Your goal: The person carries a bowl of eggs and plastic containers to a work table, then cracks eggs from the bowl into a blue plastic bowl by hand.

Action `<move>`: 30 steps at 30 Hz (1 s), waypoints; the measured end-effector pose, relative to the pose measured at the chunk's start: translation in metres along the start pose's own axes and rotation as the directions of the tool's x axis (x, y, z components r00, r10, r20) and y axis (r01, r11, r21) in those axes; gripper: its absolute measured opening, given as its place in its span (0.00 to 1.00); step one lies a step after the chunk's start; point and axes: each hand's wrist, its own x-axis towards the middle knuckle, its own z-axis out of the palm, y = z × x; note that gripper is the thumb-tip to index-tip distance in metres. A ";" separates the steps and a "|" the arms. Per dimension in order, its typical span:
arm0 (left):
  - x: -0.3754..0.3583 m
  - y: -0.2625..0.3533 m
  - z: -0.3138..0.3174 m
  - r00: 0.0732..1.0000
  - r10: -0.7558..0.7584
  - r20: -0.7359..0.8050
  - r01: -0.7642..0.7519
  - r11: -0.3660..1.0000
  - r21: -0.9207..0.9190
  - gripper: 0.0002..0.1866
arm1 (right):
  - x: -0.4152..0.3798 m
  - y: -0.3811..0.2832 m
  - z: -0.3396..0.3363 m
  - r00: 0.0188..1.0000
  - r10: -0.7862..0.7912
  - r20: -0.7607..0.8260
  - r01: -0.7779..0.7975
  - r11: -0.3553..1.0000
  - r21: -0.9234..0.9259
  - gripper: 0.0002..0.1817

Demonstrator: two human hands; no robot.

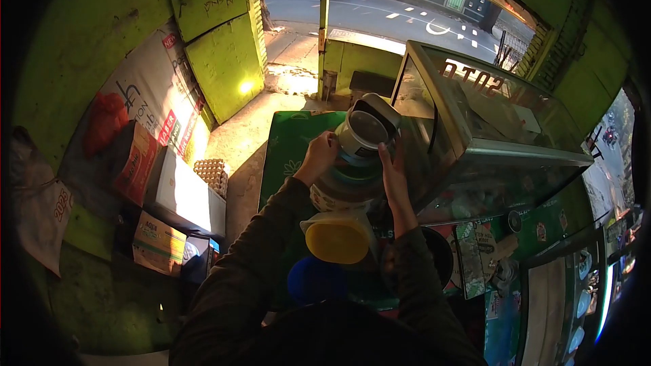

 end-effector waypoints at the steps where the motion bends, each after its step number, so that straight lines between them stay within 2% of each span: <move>1: 0.007 -0.017 0.007 0.998 0.058 -0.015 -0.057 0.997 0.057 0.14 | 0.002 0.011 -0.002 0.999 -0.011 -0.048 0.008 0.997 -0.076 0.39; 2: 0.008 -0.021 0.009 0.993 0.116 -0.027 -0.112 0.987 0.116 0.15 | 0.003 0.014 -0.005 0.999 -0.003 -0.044 -0.001 0.997 -0.079 0.39; 3: 0.007 -0.026 0.011 0.994 0.106 -0.027 -0.102 0.988 0.114 0.15 | 0.004 0.017 -0.007 1.000 -0.006 -0.024 0.003 0.994 -0.105 0.39; 5: 0.004 -0.029 0.014 0.898 0.407 -0.169 -0.266 0.806 0.528 0.16 | 0.004 0.020 -0.009 1.000 -0.004 0.002 0.004 0.991 -0.130 0.39; 6: -0.004 -0.018 0.012 0.898 0.405 -0.170 -0.263 0.807 0.528 0.16 | 0.004 0.019 -0.010 1.000 0.006 0.009 -0.006 0.997 -0.081 0.39; 8: -0.017 -0.002 0.009 0.943 0.296 -0.151 -0.168 0.818 0.550 0.18 | 0.003 0.020 -0.012 1.000 0.017 0.020 -0.016 0.999 -0.034 0.39; 10: -0.019 -0.003 0.008 0.953 0.261 -0.152 -0.139 0.826 0.546 0.19 | 0.001 0.025 -0.013 1.000 -0.014 -0.015 0.011 0.986 -0.163 0.37; 11: -0.020 -0.002 0.006 0.961 0.231 -0.150 -0.115 0.832 0.542 0.19 | -0.004 0.026 -0.014 1.000 -0.012 -0.011 0.010 0.987 -0.162 0.37; 13: -0.022 -0.001 -0.001 0.969 0.215 -0.123 -0.127 0.857 0.499 0.19 | -0.021 0.029 -0.018 0.984 -0.125 -0.126 0.101 0.977 -0.186 0.29; 15: -0.025 -0.004 -0.008 0.974 0.203 -0.098 -0.138 0.882 0.450 0.19 | -0.060 0.015 -0.025 0.968 -0.167 -0.185 0.121 0.964 -0.236 0.19; 17: -0.034 -0.016 -0.014 0.926 0.301 -0.229 -0.211 0.913 0.349 0.18 | -0.109 -0.005 -0.034 0.997 0.074 -0.022 -0.076 0.990 -0.117 0.11; 18: -0.043 -0.019 -0.019 0.924 0.301 -0.234 -0.210 0.914 0.348 0.18 | -0.132 -0.007 -0.037 0.967 0.210 0.146 -0.183 0.967 -0.178 0.10; 19: -0.058 -0.020 -0.027 0.927 0.280 -0.249 -0.197 0.929 0.313 0.17 | -0.153 -0.005 -0.039 0.890 0.346 0.298 -0.275 0.927 -0.255 0.09; 20: -0.074 -0.026 -0.032 0.930 0.257 -0.263 -0.183 0.943 0.277 0.15 | -0.174 0.005 -0.042 0.873 0.124 0.472 0.074 0.922 -0.380 0.09; 21: -0.089 -0.039 -0.034 0.925 0.249 -0.286 -0.173 0.949 0.265 0.14 | -0.189 0.013 -0.044 0.754 -0.062 0.654 0.428 0.802 -0.417 0.09; 22: -0.103 -0.056 -0.035 0.919 0.244 -0.309 -0.167 0.953 0.254 0.13 | -0.200 0.017 -0.043 0.754 -0.068 0.654 0.434 0.798 -0.417 0.09; 23: -0.118 -0.082 -0.034 0.935 0.170 -0.311 -0.096 0.966 0.240 0.13 | -0.211 0.019 -0.041 0.742 -0.157 0.652 0.613 0.554 -0.563 0.08; 24: -0.133 -0.108 -0.031 0.945 0.097 -0.311 -0.025 0.974 0.227 0.13 | -0.218 0.021 -0.042 0.707 -0.240 0.665 0.707 0.247 -0.662 0.08; 25: -0.150 -0.130 -0.028 0.950 0.052 -0.309 0.024 0.971 0.238 0.13 | -0.219 0.034 -0.044 0.709 -0.240 0.663 0.705 0.244 -0.666 0.08; 27: -0.186 -0.179 -0.021 0.961 -0.048 -0.272 0.117 0.964 0.241 0.15 | -0.214 0.068 -0.051 0.711 -0.102 0.696 0.699 0.203 -0.685 0.10; 28: -0.200 -0.197 -0.017 0.966 -0.100 -0.239 0.158 0.959 0.237 0.16 | -0.209 0.064 -0.054 0.713 -0.105 0.693 0.698 0.199 -0.688 0.10; 30: -0.225 -0.182 -0.018 0.914 -0.403 -0.039 0.403 0.915 -0.014 0.21 | -0.193 0.042 -0.053 0.603 0.049 0.796 0.769 0.230 -0.597 0.10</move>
